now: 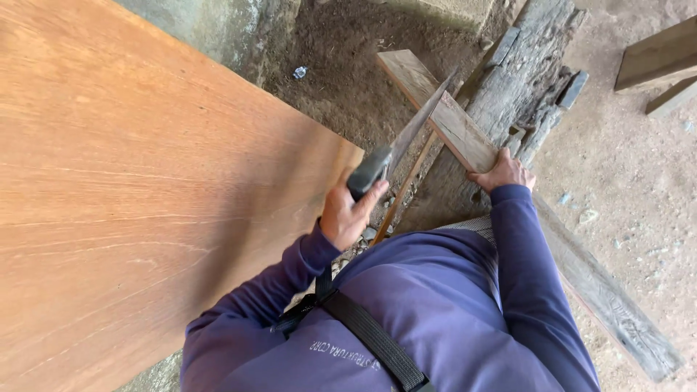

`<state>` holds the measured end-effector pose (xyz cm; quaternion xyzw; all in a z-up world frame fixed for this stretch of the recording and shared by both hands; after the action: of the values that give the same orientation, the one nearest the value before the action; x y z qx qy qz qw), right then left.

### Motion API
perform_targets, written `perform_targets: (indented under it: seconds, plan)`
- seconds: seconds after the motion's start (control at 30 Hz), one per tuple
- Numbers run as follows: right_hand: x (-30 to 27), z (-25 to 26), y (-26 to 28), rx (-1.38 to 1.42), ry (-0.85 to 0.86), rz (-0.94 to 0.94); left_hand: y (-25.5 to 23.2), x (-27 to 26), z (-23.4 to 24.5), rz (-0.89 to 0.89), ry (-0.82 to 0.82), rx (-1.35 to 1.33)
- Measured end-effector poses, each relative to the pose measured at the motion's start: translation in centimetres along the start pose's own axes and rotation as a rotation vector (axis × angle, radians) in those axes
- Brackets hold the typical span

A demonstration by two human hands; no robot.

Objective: Using a handsaw to cut a piece of wood on a temporary outdoor workbench.

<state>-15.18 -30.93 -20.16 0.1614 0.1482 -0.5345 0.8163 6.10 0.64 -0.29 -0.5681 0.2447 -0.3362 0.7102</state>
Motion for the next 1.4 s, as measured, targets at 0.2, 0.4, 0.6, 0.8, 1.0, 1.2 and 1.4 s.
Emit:
perform_targets:
  seconds: [0.2, 0.4, 0.6, 0.8, 1.0, 1.2, 1.4]
  plan:
    - [-0.7, 0.6, 0.3, -0.008, -0.042, 0.022, -0.4, 0.2, -0.3, -0.003, -0.051, 0.045]
    - [-0.5, 0.5, 0.2, 0.010, 0.004, 0.053, 16.5, 13.0, -11.1, -0.062, -0.145, 0.083]
    - [-0.7, 2.0, 1.1, 0.007, -0.129, -0.021, 21.6, 16.5, -13.5, -0.124, -0.238, -0.091]
    - [0.4, 0.6, 0.2, 0.029, -0.077, -0.021, 23.3, 12.9, -14.2, -0.108, -0.129, -0.215]
    - [-1.1, 1.6, 0.3, 0.000, -0.069, -0.059, 19.9, 13.0, -15.3, -0.101, -0.094, -0.201]
    - [-1.4, 2.1, 0.6, -0.007, -0.032, -0.070, 12.3, 11.7, -10.1, -0.050, -0.069, 0.016]
    - [0.6, 0.5, -1.1, 0.137, 0.006, -0.024, 6.6, -3.0, -2.9, 0.073, -0.024, 0.161]
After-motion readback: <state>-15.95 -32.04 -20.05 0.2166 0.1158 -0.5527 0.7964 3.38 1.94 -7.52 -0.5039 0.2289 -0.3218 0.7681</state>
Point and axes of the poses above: each hand's wrist, its own x-axis towards the middle knuckle, its own z-axis out of the back of the hand, y = z × x, the point moved 6 cm from there along x, towards the middle knuckle, and after that the axes turned 2 degrees about -z, right-handed, at the moved point
